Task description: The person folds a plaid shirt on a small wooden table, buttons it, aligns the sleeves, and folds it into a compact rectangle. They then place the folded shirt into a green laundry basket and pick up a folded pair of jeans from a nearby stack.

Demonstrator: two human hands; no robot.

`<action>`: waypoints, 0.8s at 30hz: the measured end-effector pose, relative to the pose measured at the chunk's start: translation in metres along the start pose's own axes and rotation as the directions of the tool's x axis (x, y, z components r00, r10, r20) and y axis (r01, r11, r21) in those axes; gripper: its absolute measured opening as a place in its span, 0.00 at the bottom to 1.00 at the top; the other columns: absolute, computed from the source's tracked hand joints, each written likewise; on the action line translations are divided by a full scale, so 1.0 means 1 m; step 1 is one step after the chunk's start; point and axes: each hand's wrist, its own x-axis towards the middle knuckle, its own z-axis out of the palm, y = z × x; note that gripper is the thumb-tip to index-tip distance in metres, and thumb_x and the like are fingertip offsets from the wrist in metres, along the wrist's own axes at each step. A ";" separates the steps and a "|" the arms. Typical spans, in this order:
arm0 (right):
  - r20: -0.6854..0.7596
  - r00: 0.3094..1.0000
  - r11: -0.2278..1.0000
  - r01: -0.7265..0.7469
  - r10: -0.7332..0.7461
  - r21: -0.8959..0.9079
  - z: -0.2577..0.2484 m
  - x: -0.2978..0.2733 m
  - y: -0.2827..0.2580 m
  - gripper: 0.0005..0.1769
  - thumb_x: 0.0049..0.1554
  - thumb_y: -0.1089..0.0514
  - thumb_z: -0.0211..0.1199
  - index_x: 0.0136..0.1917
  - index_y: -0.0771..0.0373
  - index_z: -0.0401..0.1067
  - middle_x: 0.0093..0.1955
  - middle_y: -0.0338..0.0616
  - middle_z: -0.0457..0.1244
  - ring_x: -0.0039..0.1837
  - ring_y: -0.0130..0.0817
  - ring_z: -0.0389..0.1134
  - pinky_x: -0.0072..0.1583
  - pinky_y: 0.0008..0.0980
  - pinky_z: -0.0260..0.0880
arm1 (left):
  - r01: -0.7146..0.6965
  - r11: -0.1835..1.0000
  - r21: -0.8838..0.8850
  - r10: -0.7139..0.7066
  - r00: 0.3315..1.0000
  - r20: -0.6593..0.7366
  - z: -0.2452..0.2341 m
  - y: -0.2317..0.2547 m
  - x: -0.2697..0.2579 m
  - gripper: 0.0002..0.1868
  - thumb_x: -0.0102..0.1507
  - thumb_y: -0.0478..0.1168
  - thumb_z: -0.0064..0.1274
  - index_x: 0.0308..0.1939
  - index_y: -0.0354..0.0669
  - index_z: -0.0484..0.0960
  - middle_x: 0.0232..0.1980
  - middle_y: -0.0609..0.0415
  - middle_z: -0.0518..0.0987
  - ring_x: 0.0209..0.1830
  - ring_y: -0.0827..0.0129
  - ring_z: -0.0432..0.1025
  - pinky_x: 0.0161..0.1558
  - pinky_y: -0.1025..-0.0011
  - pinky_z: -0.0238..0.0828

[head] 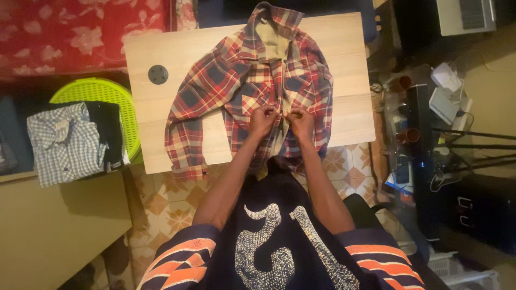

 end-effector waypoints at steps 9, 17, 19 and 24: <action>0.176 0.984 0.984 -0.042 0.011 0.171 -0.001 -0.002 -0.007 0.09 0.59 0.58 0.68 0.49 0.66 0.79 0.39 0.38 0.69 0.37 0.23 0.68 0.38 0.24 0.69 | 0.078 0.983 0.165 -0.088 0.995 0.051 0.004 0.009 0.008 0.14 0.63 0.47 0.54 0.40 0.39 0.84 0.36 0.44 0.84 0.37 0.54 0.81 0.40 0.58 0.75; 0.158 0.987 0.997 0.049 -0.040 -0.053 -0.010 0.004 -0.005 0.08 0.58 0.59 0.67 0.46 0.67 0.79 0.36 0.38 0.69 0.36 0.24 0.68 0.38 0.26 0.69 | 0.059 0.987 0.149 -0.054 0.998 -0.036 0.021 0.000 0.003 0.15 0.63 0.48 0.55 0.41 0.39 0.85 0.38 0.43 0.85 0.40 0.53 0.81 0.42 0.58 0.75; 0.185 0.983 1.000 -0.007 0.009 -0.015 -0.010 0.005 -0.012 0.09 0.58 0.58 0.67 0.46 0.67 0.79 0.36 0.39 0.69 0.36 0.25 0.68 0.38 0.28 0.69 | 0.171 0.976 0.135 -0.173 0.985 0.002 0.025 -0.007 0.006 0.15 0.64 0.48 0.53 0.39 0.39 0.85 0.36 0.43 0.86 0.38 0.54 0.82 0.43 0.59 0.76; 0.082 0.974 0.911 0.229 -0.214 -0.345 -0.010 -0.013 -0.031 0.09 0.54 0.58 0.68 0.46 0.66 0.81 0.37 0.47 0.71 0.39 0.31 0.73 0.43 0.33 0.71 | 0.096 0.986 0.140 -0.087 0.994 -0.070 0.037 -0.021 0.005 0.14 0.63 0.46 0.54 0.41 0.39 0.86 0.37 0.43 0.86 0.38 0.55 0.82 0.42 0.60 0.75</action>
